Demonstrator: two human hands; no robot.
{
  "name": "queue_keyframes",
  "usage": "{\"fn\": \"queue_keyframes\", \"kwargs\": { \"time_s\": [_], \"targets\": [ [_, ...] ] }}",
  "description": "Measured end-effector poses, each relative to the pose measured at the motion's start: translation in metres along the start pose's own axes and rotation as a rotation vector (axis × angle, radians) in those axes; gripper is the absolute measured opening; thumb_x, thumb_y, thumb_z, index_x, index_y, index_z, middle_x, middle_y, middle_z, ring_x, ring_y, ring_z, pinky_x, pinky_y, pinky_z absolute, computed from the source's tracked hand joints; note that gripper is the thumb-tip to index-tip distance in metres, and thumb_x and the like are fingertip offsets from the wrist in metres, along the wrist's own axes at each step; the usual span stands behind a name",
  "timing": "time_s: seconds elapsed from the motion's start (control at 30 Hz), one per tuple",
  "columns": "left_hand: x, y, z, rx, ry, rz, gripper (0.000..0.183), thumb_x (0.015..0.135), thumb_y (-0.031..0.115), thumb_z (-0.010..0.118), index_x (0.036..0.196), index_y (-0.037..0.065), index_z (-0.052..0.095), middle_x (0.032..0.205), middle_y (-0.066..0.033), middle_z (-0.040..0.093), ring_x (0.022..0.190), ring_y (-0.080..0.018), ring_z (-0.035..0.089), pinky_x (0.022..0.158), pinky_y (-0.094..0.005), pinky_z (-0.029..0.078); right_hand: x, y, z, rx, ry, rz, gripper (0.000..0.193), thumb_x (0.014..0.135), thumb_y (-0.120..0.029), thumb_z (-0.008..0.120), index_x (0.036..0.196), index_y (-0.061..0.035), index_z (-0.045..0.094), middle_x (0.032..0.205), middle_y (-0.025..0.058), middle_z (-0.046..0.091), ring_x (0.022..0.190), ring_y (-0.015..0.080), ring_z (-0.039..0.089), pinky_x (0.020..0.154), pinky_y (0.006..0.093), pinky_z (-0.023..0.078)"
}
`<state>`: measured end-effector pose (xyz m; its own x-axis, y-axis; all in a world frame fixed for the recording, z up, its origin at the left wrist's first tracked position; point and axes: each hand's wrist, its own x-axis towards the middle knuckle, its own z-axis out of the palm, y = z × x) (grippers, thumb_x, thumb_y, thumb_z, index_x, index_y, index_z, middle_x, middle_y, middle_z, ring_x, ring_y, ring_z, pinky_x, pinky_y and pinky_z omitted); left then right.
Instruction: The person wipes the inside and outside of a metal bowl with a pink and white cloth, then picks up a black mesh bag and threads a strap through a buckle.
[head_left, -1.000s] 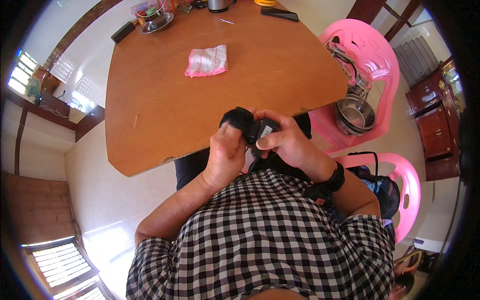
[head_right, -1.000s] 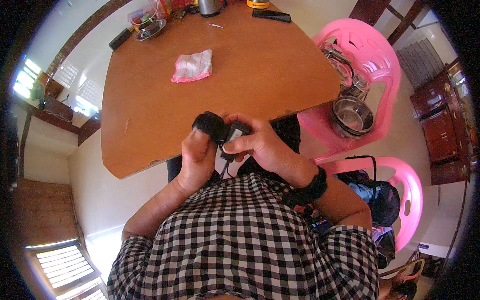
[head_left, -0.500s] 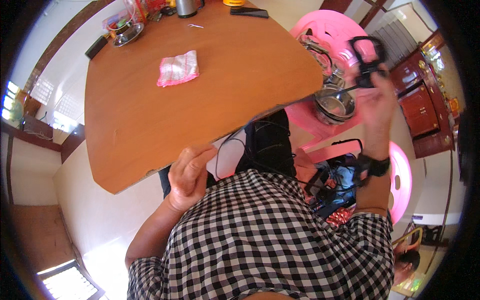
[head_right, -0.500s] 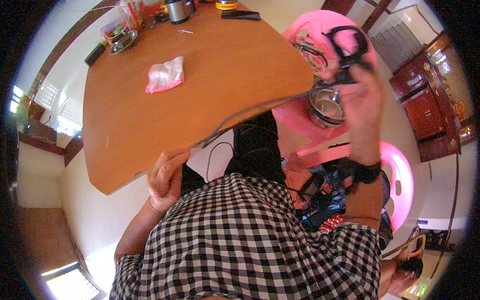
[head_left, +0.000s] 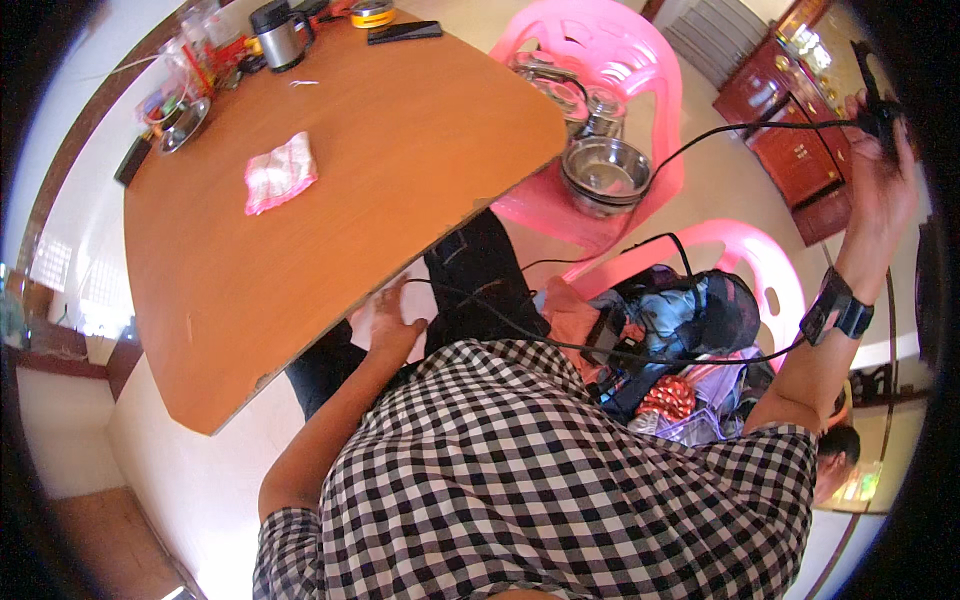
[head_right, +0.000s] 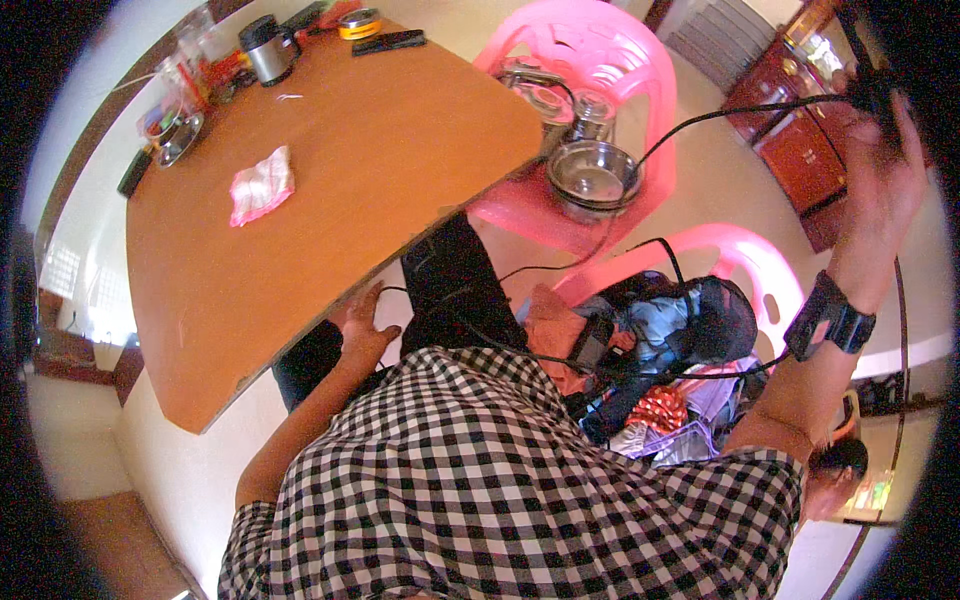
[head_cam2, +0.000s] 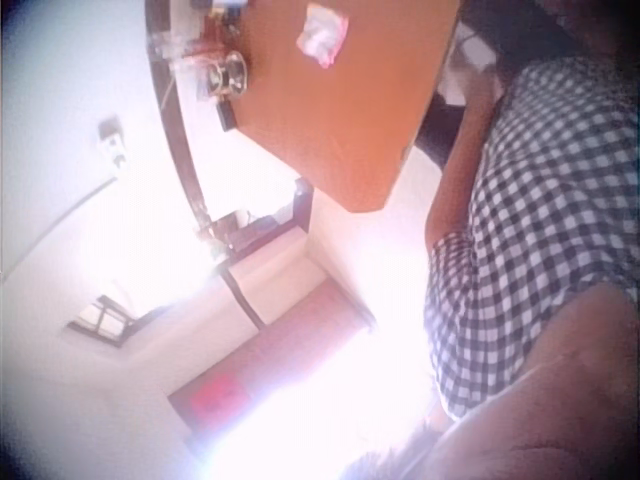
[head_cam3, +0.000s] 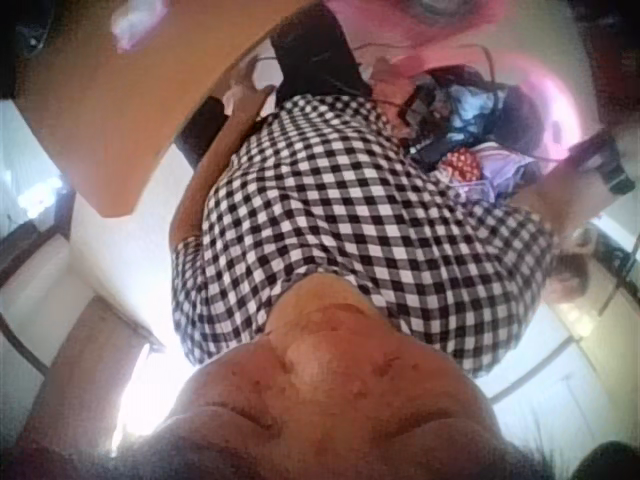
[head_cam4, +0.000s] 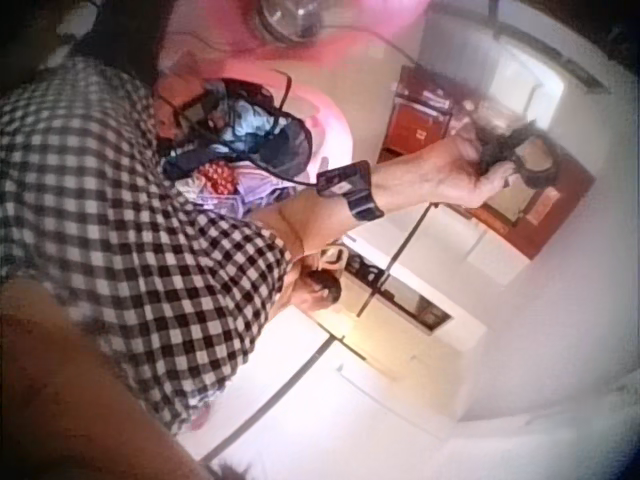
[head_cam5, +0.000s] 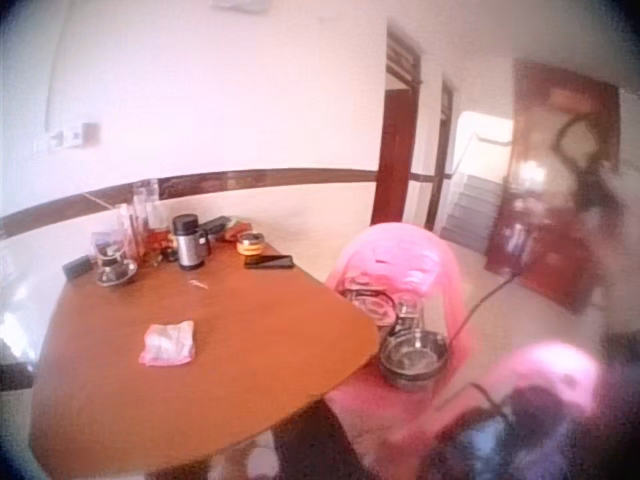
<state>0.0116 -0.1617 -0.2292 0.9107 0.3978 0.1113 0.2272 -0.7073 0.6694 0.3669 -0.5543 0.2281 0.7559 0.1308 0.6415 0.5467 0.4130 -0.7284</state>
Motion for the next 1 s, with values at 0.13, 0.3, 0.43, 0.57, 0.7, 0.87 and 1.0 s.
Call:
{"fn": "queue_keyframes", "kwargs": {
  "time_s": [0.13, 0.3, 0.43, 0.57, 0.7, 0.87, 1.0],
  "targets": [
    [-0.027, -0.098, 0.040, -0.299, -0.051, -0.693, 0.086, 0.061, 0.013, 0.083, 0.138, 0.004, 0.045, 0.111, -0.0188, 0.061, 0.092, -0.0317, 0.061, 0.073, -0.0418, 0.051, 0.000, 0.005, -0.023, 0.263, -0.330, 0.178, 0.040, 0.092, -0.006, 0.054, 0.129, 0.0070, 0.045, 0.127, 0.0298, 0.052, 0.117, 0.0399, 0.052, 0.099, 0.0486, 0.042],
    [-0.021, -0.026, -0.014, -0.808, -0.182, -0.823, 0.038, 0.079, 0.004, 0.063, 0.116, -0.003, 0.063, 0.086, -0.0132, 0.067, 0.057, -0.0198, 0.062, 0.043, -0.0307, 0.052, -0.036, 0.027, -0.012, 0.356, -0.441, 0.208, 0.040, 0.092, -0.009, 0.054, 0.127, 0.0073, 0.046, 0.125, 0.0274, 0.055, 0.116, 0.0392, 0.055, 0.088, 0.0442, 0.048],
    [0.003, 0.029, -0.041, -0.767, -0.166, -0.465, 0.024, 0.090, 0.000, 0.053, 0.109, -0.003, 0.067, 0.079, -0.0079, 0.064, 0.062, -0.0144, 0.061, 0.044, -0.0223, 0.051, -0.059, 0.028, 0.016, 0.066, -0.150, 0.208, 0.039, 0.085, -0.010, 0.058, 0.121, 0.0028, 0.051, 0.108, 0.0220, 0.062, 0.092, 0.0330, 0.063, 0.080, 0.0423, 0.055],
    [0.024, 0.097, -0.061, -0.645, -0.271, -0.219, 0.020, 0.094, 0.004, 0.050, 0.105, 0.000, 0.066, 0.075, -0.0065, 0.063, 0.058, -0.0121, 0.059, 0.048, -0.0240, 0.051, -0.089, 0.048, 0.070, 0.006, -0.169, 0.219, 0.033, 0.080, -0.005, 0.056, 0.112, 0.0021, 0.052, 0.091, 0.0177, 0.063, 0.073, 0.0276, 0.064, 0.069, 0.0409, 0.055],
    [0.059, 0.180, -0.061, -0.673, -0.447, -0.047, 0.018, 0.098, 0.007, 0.049, 0.110, 0.003, 0.062, 0.076, -0.0033, 0.059, 0.066, -0.0095, 0.059, 0.055, -0.0226, 0.051, -0.109, 0.070, 0.081, -0.142, -0.156, 0.300, 0.037, 0.079, -0.008, 0.064, 0.113, 0.0020, 0.052, 0.090, 0.0156, 0.064, 0.073, 0.0285, 0.065, 0.068, 0.0413, 0.055],
    [0.066, 0.267, -0.016, -0.832, -0.906, 0.383, 0.037, 0.090, 0.007, 0.058, 0.126, 0.002, 0.056, 0.114, -0.0073, 0.062, 0.104, -0.0154, 0.057, 0.091, -0.0296, 0.046, -0.157, 0.123, 0.109, -0.102, -0.315, 0.514, 0.031, 0.072, -0.010, 0.072, 0.102, -0.0010, 0.069, 0.095, 0.0086, 0.067, 0.078, 0.0184, 0.066, 0.068, 0.0323, 0.054],
    [0.028, 0.299, 0.006, -0.826, -1.096, 0.858, 0.045, 0.080, 0.011, 0.063, 0.123, -0.001, 0.057, 0.115, -0.0220, 0.060, 0.108, -0.0362, 0.058, 0.096, -0.0407, 0.045, -0.220, 0.146, 0.114, -0.164, -0.531, 0.763, 0.034, 0.072, -0.004, 0.071, 0.105, -0.0007, 0.062, 0.085, 0.0055, 0.064, 0.071, 0.0126, 0.062, 0.064, 0.0270, 0.051]
  ]
}}
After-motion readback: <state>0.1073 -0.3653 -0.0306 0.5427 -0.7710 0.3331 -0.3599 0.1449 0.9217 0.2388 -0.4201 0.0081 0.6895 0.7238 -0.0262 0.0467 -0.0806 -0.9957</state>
